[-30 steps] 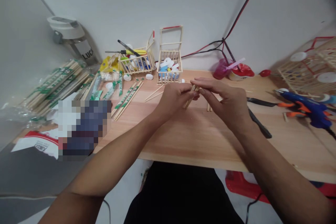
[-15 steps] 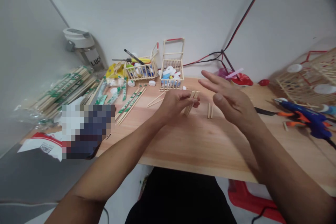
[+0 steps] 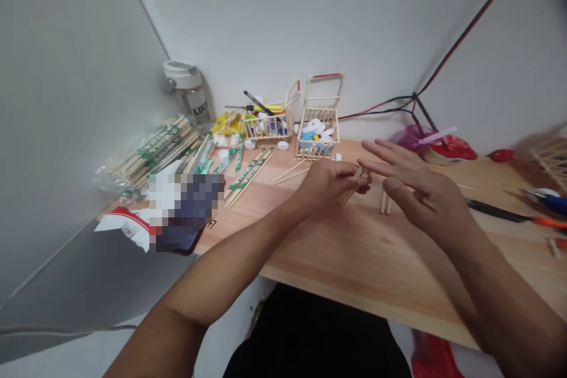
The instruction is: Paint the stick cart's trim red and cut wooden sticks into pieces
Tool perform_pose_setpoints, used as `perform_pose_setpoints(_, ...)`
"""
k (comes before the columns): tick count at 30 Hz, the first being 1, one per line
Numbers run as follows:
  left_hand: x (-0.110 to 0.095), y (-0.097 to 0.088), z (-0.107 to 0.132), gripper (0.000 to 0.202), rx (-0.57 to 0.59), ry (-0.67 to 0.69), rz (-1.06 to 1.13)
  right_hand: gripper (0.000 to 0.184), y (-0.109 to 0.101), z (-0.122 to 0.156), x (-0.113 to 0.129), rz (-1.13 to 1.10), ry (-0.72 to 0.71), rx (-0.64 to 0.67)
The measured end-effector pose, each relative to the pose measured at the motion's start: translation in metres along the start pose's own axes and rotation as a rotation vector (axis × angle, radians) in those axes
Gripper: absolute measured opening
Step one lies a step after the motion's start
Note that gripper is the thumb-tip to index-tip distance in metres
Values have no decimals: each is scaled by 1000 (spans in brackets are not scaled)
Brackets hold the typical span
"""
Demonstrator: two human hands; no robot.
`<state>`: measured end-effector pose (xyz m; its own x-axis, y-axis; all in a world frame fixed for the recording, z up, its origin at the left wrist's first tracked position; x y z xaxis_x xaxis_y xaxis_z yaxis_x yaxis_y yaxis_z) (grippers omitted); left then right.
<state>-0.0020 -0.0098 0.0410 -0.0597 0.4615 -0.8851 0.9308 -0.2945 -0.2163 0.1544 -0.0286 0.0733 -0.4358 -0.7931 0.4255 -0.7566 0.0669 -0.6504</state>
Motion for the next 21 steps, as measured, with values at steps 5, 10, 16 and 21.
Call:
perform_pose_setpoints(5,2,0,-1,21,12,-16,5,41,1,3,-1,24,-19,-27)
perform_pose_setpoints(10,2,1,-1,24,25,-14,12,40,3,6,-4,-3,-37,-59)
perform_pose_setpoints(16,1,1,2,24,47,-17,-16,37,2,5,-3,89,-61,-56)
perform_pose_setpoints(21,2,2,2,23,13,-10,-14,39,6,5,-1,118,-89,-84)
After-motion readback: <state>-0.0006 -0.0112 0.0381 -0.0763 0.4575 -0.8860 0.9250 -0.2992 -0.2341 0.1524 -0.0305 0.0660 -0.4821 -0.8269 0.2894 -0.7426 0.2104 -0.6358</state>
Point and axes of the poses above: each hand's wrist, its own z-axis away from the middle knuckle, its own y-axis out of the palm, x = y × z, the point moved 3 cm from there along -z, towards the middle knuckle, and after that the axes turned 3 degrees about -x, right-handed, at the moved point
